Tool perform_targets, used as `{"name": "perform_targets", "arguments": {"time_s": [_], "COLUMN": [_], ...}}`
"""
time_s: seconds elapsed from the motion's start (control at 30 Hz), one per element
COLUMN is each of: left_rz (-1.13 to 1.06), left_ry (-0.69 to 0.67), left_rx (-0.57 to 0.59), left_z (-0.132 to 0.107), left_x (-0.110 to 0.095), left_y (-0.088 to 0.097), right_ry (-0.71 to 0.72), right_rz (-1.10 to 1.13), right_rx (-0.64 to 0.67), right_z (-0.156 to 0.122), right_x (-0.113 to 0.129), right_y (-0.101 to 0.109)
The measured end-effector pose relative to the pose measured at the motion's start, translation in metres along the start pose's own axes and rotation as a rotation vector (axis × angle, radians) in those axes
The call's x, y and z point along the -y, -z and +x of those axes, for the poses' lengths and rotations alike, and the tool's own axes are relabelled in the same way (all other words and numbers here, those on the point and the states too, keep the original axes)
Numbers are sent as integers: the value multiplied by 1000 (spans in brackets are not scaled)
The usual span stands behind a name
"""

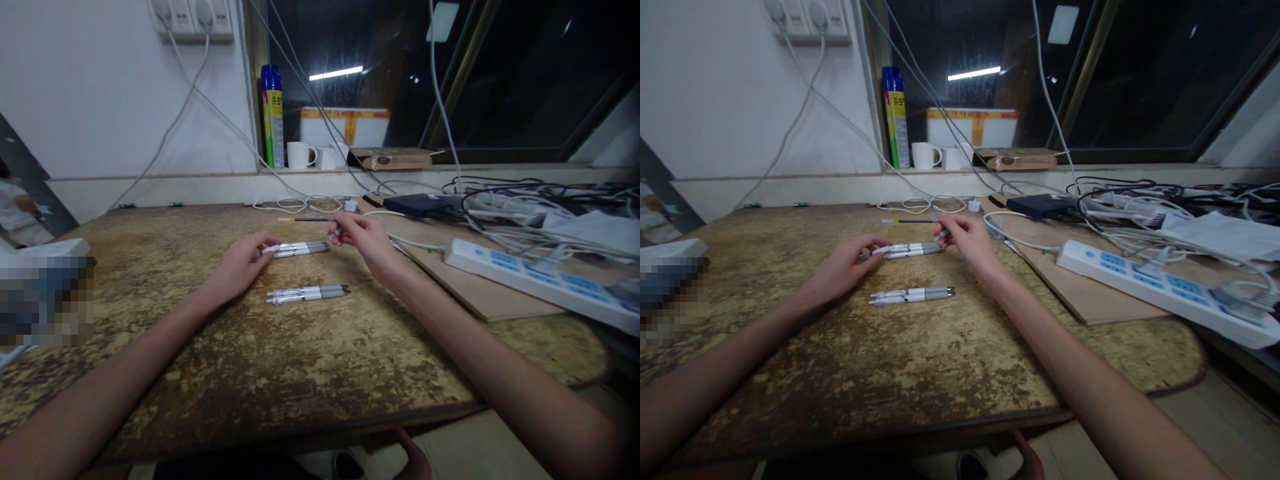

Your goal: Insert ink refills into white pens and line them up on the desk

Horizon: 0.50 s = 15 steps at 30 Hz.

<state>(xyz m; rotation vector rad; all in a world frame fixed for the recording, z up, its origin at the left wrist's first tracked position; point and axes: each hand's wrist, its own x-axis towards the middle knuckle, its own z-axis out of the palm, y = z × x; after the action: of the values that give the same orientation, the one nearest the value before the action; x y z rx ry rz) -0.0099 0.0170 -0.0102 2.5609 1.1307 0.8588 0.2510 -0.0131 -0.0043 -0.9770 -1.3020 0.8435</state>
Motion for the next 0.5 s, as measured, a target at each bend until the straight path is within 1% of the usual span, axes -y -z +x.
{"name": "perform_targets", "arguments": {"time_s": [0.33,0.5], "left_rz": [-1,-28], "left_ry": [2,-5], "left_rx": [6,17], "left_z": [-1,-1], "left_x": [1,3], "left_y": [-1,-2], "right_ry": [-46,-28], "right_rz": [-29,-32], "right_rx": [-35,-16], "right_z": [1,1], "right_x": [-1,-2], "right_y": [1,2]}}
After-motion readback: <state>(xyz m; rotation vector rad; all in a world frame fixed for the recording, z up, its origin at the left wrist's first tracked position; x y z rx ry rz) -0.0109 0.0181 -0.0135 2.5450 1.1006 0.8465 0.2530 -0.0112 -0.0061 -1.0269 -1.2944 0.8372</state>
